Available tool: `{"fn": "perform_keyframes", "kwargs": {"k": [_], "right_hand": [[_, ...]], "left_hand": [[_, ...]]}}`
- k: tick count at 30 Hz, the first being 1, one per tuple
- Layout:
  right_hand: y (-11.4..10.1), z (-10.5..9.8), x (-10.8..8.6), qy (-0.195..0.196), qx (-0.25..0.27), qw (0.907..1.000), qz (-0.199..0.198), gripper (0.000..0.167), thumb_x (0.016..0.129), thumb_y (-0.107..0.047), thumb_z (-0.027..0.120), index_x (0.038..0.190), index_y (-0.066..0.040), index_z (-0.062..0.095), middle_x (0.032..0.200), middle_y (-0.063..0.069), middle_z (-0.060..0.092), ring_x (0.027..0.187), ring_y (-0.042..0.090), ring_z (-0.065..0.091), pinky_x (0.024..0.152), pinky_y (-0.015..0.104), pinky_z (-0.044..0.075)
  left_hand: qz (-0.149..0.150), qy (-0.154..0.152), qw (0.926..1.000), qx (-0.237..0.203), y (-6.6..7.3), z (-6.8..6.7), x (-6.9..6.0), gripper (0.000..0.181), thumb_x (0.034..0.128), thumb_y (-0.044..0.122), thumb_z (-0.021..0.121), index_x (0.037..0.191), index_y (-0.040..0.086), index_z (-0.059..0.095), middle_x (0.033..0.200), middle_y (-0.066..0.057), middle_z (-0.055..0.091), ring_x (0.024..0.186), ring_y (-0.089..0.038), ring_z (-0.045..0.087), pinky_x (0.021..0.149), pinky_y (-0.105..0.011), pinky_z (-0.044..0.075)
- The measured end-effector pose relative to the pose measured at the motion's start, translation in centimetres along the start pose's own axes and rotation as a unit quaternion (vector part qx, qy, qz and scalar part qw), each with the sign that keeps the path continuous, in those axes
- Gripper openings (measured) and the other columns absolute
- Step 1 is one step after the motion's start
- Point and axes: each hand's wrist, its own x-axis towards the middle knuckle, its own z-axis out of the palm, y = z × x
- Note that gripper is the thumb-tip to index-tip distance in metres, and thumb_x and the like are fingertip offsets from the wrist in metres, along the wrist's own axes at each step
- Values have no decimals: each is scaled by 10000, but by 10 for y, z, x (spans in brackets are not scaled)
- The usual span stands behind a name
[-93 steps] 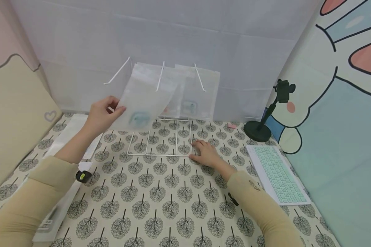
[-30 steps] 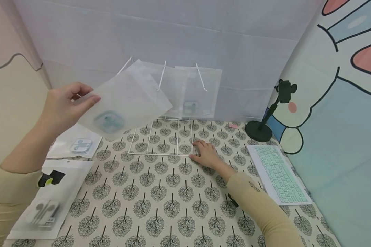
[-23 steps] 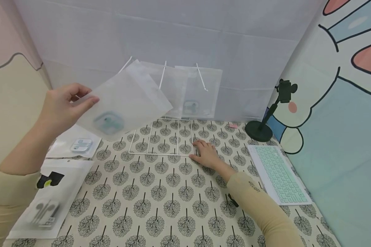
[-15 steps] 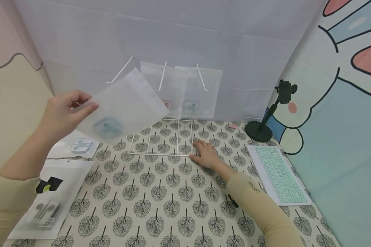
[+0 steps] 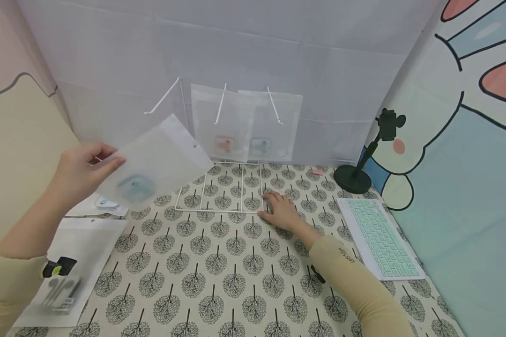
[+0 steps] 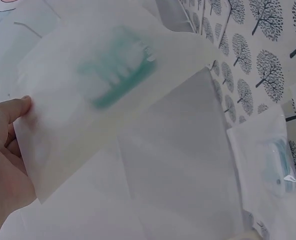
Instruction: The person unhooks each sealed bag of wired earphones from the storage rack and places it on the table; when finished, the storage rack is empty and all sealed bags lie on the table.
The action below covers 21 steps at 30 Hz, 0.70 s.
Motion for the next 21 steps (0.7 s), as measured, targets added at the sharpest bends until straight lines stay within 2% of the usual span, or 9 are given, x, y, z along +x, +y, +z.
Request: {"fn": "perform_keyframes", "kwargs": {"k": [3, 7, 12, 14, 16, 19, 21], "right_hand": [[0, 0, 0, -21, 29, 10000, 18, 613, 902, -423, 593, 1376, -71, 430, 1450, 196, 369, 1285, 465, 354, 1058, 648, 239], [0, 0, 0, -32, 63, 10000, 34, 608, 904, -425, 591, 1377, -77, 431, 1456, 185, 364, 1293, 459, 348, 1064, 645, 233], [-1, -1, 0, -3, 32, 10000, 7, 608, 904, -424, 592, 1376, -75, 432, 1452, 187, 370, 1292, 460, 349, 1070, 645, 221], [-1, -1, 0, 6, 5, 10000, 10, 609, 903, -425, 591, 1375, -75, 432, 1450, 190, 371, 1291, 463, 349, 1073, 645, 215], [-1, -1, 0, 13, -12, 10000, 21, 612, 902, -429, 590, 1377, -76, 431, 1450, 190, 371, 1292, 465, 347, 1074, 645, 213], [-1, 0, 0, 12, -25, 10000, 33, 615, 902, -434, 588, 1379, -80, 429, 1452, 188, 368, 1291, 467, 345, 1072, 646, 215], [-1, 0, 0, 15, -29, 10000, 34, 614, 902, -433, 588, 1379, -82, 428, 1451, 188, 369, 1291, 466, 347, 1070, 647, 218]], "left_hand": [[-141, -56, 9999, 69, -9, 0, -6, 194, 889, 272, 664, 920, 81, 667, 860, -58, 669, 638, -89, 469, 541, -153, 362], [-229, -30, 9996, 157, -22, -1, -14, 171, 893, 246, 660, 909, 76, 654, 831, -62, 649, 673, -64, 443, 581, -166, 347], [-149, 261, 9992, 278, -35, -3, -26, 133, 865, 149, 688, 928, 41, 643, 818, -135, 675, 717, 138, 414, 640, -115, 353], [-163, 263, 9991, 275, -38, -4, -31, 156, 853, 110, 694, 975, 39, 629, 854, -175, 692, 747, 219, 394, 651, -91, 357], [-297, 161, 9992, 236, -40, -6, -34, 203, 857, 99, 687, 1033, 51, 597, 888, -201, 695, 750, 251, 387, 637, -68, 353], [-414, 76, 9989, 227, -42, -9, -40, 238, 869, 82, 669, 1071, 64, 544, 901, -223, 692, 737, 250, 394, 624, -66, 339], [-389, 69, 9990, 220, -43, -10, -44, 219, 873, 71, 660, 1057, 68, 541, 896, -221, 685, 738, 241, 392, 638, -33, 334]]}}
